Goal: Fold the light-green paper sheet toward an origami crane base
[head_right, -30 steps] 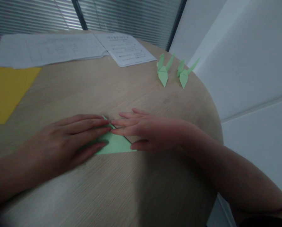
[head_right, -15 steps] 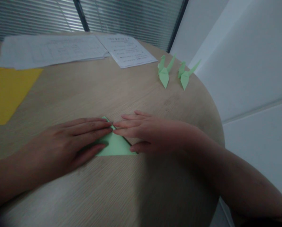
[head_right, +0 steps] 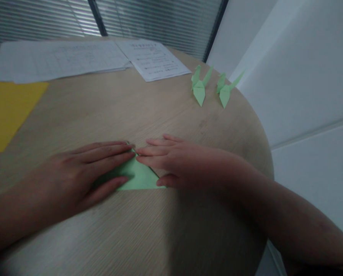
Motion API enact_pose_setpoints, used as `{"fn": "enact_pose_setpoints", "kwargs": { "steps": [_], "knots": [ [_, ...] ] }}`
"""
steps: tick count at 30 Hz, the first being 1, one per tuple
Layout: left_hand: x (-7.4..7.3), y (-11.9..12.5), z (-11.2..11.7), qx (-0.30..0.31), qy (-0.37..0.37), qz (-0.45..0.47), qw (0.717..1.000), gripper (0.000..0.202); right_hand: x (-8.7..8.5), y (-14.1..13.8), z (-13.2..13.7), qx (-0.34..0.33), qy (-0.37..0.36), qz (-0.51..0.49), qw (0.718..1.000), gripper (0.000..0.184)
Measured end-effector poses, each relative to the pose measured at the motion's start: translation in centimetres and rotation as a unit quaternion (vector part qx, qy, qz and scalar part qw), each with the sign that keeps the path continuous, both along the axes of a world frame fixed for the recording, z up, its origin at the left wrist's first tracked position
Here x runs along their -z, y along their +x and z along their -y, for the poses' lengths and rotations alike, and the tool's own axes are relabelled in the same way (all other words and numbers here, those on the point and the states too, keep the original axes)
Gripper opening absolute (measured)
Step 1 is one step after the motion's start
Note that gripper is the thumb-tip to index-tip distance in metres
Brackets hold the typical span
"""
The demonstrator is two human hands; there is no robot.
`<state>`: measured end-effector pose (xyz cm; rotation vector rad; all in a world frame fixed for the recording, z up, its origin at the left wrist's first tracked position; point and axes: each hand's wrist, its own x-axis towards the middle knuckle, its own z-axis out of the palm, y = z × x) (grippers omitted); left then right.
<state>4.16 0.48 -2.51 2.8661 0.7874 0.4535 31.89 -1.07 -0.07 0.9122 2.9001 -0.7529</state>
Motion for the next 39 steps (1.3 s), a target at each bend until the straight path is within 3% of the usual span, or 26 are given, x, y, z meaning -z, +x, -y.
{"fn": "enact_pose_setpoints", "kwargs": {
  "steps": [28,34,39],
  "knots": [
    [0.1,-0.4,-0.2,-0.034,0.002,-0.045,0.998,0.051,1.1,0.5,0.2,0.004,0.019,-0.029,0.999,0.079],
    [0.1,-0.5,-0.3,-0.030,0.010,-0.045,0.999,0.049,0.8,0.1,-0.1,0.012,0.037,-0.055,0.998,0.056],
    [-0.6,-0.4,-0.1,-0.056,0.019,-0.058,0.997,0.053,0.4,-0.4,0.0,0.085,0.100,-0.087,0.988,0.031]
  ]
}}
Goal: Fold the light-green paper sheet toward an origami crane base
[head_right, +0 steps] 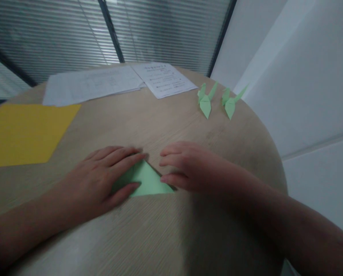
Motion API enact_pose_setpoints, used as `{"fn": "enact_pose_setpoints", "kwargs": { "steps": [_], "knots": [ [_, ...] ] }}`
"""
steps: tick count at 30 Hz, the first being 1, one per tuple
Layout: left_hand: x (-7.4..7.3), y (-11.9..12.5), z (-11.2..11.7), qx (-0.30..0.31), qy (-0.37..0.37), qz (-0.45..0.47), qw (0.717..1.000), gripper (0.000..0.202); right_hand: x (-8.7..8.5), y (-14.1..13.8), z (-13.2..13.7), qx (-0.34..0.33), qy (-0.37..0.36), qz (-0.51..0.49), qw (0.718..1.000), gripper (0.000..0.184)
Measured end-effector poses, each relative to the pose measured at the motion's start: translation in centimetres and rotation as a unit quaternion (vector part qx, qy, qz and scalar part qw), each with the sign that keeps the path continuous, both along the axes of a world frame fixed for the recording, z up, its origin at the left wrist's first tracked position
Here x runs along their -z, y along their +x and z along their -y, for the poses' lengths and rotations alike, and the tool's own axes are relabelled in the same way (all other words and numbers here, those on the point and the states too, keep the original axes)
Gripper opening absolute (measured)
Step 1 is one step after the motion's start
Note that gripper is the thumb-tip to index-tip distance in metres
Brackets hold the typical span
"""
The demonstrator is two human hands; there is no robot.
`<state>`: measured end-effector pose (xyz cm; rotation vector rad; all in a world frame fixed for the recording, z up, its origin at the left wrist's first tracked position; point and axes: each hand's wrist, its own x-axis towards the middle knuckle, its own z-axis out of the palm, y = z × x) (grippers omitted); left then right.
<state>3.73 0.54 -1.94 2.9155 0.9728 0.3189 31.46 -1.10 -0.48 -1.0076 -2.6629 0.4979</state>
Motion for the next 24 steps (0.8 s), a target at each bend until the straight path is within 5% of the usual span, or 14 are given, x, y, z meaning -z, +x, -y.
{"fn": "enact_pose_setpoints", "kwargs": {
  "steps": [6,15,20,24],
  "knots": [
    [-0.7,0.0,0.9,-0.063,0.009,-0.041,0.997,0.048,0.6,-0.9,1.1,0.043,0.019,0.016,0.999,0.039],
    [-1.6,0.1,0.8,-0.094,0.003,-0.077,0.993,0.038,3.1,-1.4,0.0,0.080,0.020,-0.101,0.992,0.005],
    [-1.8,0.1,0.3,-0.078,-0.137,-0.009,0.987,0.023,2.8,-2.7,-0.1,0.121,-0.068,-0.198,0.970,0.017],
    [-1.6,-0.4,-0.6,-0.101,-0.290,0.131,0.943,0.030,2.3,-3.8,-0.4,0.156,-0.198,-0.282,0.926,0.024]
  ]
}}
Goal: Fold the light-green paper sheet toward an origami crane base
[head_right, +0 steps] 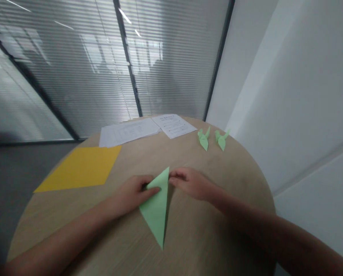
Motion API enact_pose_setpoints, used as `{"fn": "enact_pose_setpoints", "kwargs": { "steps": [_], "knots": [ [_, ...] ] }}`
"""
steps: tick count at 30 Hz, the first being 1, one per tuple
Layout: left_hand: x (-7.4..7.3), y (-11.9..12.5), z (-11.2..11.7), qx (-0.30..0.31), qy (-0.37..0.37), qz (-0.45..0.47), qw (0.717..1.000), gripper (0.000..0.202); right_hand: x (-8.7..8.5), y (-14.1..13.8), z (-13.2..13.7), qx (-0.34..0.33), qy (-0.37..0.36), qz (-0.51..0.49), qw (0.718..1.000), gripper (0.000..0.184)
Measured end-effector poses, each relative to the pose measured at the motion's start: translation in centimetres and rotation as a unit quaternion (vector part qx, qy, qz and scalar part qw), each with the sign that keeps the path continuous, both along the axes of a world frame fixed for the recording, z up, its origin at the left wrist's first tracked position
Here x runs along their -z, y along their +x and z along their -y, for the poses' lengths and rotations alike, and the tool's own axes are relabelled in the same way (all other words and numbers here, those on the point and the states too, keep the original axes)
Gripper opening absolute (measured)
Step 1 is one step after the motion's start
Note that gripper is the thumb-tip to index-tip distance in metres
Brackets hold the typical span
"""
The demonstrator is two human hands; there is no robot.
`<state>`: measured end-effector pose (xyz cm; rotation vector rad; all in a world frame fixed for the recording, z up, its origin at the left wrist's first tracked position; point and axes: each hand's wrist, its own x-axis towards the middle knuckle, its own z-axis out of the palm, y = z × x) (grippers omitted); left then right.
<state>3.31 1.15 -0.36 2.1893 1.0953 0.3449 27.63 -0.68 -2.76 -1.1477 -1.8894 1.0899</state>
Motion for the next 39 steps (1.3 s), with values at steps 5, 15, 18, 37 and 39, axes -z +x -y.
{"fn": "enact_pose_setpoints", "kwargs": {
  "steps": [5,15,18,37,39],
  "knots": [
    [0.5,-0.5,-0.9,-0.077,-0.119,0.223,0.964,0.038,0.0,-2.5,-0.2,0.011,-0.109,-0.136,0.985,0.046],
    [1.2,-0.5,-1.3,-0.136,-0.160,0.296,0.932,0.038,-0.2,-4.7,1.0,0.054,-0.167,-0.103,0.979,0.028],
    [0.7,-0.6,-1.1,-0.130,-0.176,0.304,0.927,0.035,-0.4,-4.2,2.0,0.035,-0.169,-0.039,0.984,0.026],
    [0.2,-0.1,0.3,-0.195,-0.300,0.319,0.877,0.035,-0.6,-3.3,2.6,-0.004,-0.174,0.077,0.982,0.031],
    [0.1,0.0,0.3,-0.203,-0.306,0.319,0.874,0.035,-0.6,-3.4,2.7,0.000,-0.184,0.066,0.981,0.032]
  ]
}}
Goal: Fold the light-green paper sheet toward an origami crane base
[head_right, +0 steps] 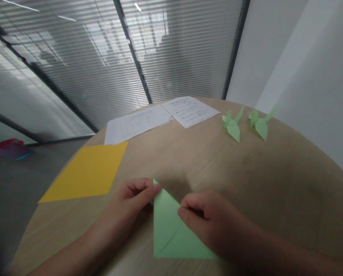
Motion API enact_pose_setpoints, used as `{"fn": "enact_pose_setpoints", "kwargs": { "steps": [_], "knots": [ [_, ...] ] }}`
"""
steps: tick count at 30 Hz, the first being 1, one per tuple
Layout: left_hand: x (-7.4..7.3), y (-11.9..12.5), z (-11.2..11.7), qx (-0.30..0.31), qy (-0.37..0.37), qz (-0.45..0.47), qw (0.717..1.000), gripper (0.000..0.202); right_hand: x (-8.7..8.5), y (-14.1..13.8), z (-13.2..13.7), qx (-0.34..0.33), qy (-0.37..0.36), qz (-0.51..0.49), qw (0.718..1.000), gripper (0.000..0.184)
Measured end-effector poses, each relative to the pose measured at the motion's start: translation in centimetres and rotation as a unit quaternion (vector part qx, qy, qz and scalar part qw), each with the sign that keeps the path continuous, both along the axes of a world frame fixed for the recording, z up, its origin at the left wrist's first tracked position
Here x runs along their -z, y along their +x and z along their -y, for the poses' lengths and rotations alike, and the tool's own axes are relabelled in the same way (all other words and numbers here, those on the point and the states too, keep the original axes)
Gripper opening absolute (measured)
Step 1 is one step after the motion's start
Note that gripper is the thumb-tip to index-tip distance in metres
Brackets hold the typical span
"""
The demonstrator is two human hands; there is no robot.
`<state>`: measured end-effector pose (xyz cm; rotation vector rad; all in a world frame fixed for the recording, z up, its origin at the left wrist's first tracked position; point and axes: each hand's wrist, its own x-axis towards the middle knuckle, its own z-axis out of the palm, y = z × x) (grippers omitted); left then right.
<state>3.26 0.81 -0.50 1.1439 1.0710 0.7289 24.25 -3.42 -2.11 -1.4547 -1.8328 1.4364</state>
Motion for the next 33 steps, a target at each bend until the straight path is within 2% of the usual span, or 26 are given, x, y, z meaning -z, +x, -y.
{"fn": "enact_pose_setpoints", "kwargs": {
  "steps": [6,17,23,28,33],
  "knots": [
    [0.00,-0.13,-0.16,-0.013,-0.011,0.004,1.000,0.031,-0.21,0.03,0.18,-0.003,-0.026,-0.009,1.000,0.032],
    [0.02,-0.47,-0.78,-0.068,0.004,0.028,0.997,0.026,-0.22,0.30,0.22,-0.024,-0.014,0.008,1.000,0.032],
    [-0.29,-0.72,-0.71,-0.051,0.015,0.002,0.999,0.031,-0.32,0.19,0.09,-0.013,-0.019,0.021,1.000,0.032],
    [-0.23,-0.83,-0.56,0.049,-0.047,-0.013,0.998,0.033,-0.16,0.17,0.28,-0.005,-0.024,-0.005,1.000,0.031],
    [-0.31,-0.74,-0.49,0.048,-0.056,-0.021,0.997,0.031,-0.43,0.06,0.37,0.003,-0.039,-0.025,0.999,0.030]
  ]
}}
